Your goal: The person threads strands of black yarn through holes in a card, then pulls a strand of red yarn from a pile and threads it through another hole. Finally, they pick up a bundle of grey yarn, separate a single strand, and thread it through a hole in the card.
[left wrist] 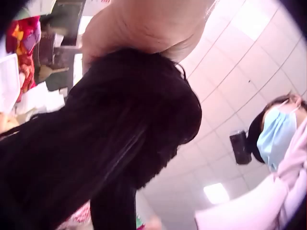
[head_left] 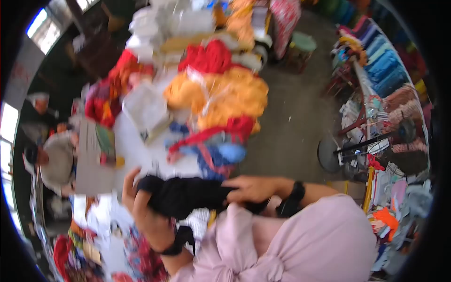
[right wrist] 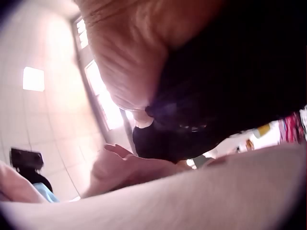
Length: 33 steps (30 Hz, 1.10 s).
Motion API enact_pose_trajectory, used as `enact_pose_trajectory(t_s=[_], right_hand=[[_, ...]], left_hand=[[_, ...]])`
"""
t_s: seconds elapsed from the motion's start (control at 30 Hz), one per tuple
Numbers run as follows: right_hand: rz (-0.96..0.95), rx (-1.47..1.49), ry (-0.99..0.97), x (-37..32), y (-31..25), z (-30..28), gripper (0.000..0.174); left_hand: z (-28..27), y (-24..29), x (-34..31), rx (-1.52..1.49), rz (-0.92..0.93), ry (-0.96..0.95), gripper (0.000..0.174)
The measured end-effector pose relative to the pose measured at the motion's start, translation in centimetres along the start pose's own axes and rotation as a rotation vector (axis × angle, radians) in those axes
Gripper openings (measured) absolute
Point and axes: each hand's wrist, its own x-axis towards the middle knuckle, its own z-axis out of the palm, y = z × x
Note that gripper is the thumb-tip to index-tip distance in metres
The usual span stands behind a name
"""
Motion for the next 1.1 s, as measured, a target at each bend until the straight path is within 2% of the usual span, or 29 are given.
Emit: enact_pose_trajectory(t_s=[0.03,0.07,0.1,0.13,0.23,0.27,0.3,0.37,0.43,0.47,0.57,0.67,0.73,0.77,0.8,0.83,0.87,0.9,0.97,1.0,1.03,1.1], right_hand=[[0.030,-0.084,-0.010,-0.5,0.4,-0.5,0.034],[0.066,-0.151,0.098,-1.3,0.7,-0.7,0.036],[0.061,-0.593,0.197,-1.5,2.2,-1.9,0.045],[-0.224,-0.764,0.386,-1.5,3.3,-1.8,0.061],[-0.371,-0.545,0.493,-0.7,3.0,-1.8,0.078],[-0.216,-0.297,0.424,-1.1,5.2,-3.2,0.074],[-0.204,-0.215,0.467,-1.5,5.6,-3.8,0.071],[-0.182,-0.054,0.544,-2.1,5.8,-5.2,0.066],[-0.358,0.603,0.499,-4.2,5.1,-5.9,0.055],[-0.338,0.599,0.520,-4.9,4.6,-7.2,0.055],[-0.299,0.558,0.612,-4.5,1.9,-10.6,0.052],[-0.289,0.545,0.666,0.5,-1.8,-9.9,0.044],[-0.287,0.633,0.610,5.4,-3.6,-9.0,0.037],[-0.080,0.864,0.550,8.7,-2.0,-11.5,0.027],[-0.041,0.906,0.564,12.2,-1.6,-11.6,0.025],[-0.004,0.727,0.511,15.7,1.3,-14.0,0.034],[-0.222,0.243,0.760,19.8,3.7,-14.0,0.048],[-0.026,-0.552,1.035,23.5,8.7,-16.7,0.070],[-0.103,-1.281,1.233,25.4,9.9,-14.3,0.083],[-0.294,-1.300,1.137,26.2,9.9,-13.7,0.081],[-0.329,-1.400,1.101,27.4,10.4,-13.0,0.076],[-0.233,-1.542,0.951,29.4,13.3,-12.6,0.066]], left_hand=[[0.3,-0.5,-0.7,0.075,0.006,-0.064,0.041],[0.8,-1.5,-1.4,0.121,-0.012,-0.140,0.041],[1.2,-3.0,-2.1,0.125,-0.054,-0.215,0.042],[1.7,-5.0,-2.3,0.071,-0.081,-0.278,0.043],[5.0,-8.8,-3.7,-0.235,-0.330,-0.544,0.062],[5.7,-8.9,-3.9,-0.307,-0.355,-0.630,0.069],[6.2,-9.1,-3.3,-0.307,-0.218,-0.725,0.074],[5.5,-9.3,-2.0,-0.133,-0.098,-0.727,0.073],[3.5,-11.6,-1.1,0.132,-0.023,-0.644,0.068],[2.3,-13.2,-1.2,0.193,-0.033,-0.554,0.061],[-2.6,-17.1,-2.4,0.291,-0.219,-0.343,0.052],[-6.2,-17.6,-3.3,0.303,-0.318,-0.132,0.042],[-8.0,-17.7,-3.5,0.277,-0.291,0.009,0.039],[-8.6,-17.5,-3.3,0.285,-0.288,0.067,0.039],[-9.1,-17.3,-3.4,0.262,-0.267,0.121,0.038],[-9.7,-17.4,-3.5,0.245,-0.255,0.169,0.039],[-10.1,-17.3,-3.6,0.227,-0.268,0.220,0.038],[-10.5,-17.1,-3.8,0.211,-0.283,0.269,0.037],[-12.4,-18.1,-4.3,0.257,-0.300,0.349,0.038],[-13.3,-18.7,-5.0,0.282,-0.316,0.403,0.039],[-13.8,-18.6,-6.0,0.311,-0.348,0.466,0.039],[-15.2,-18.6,-7.9,0.312,-0.404,0.549,0.039]])
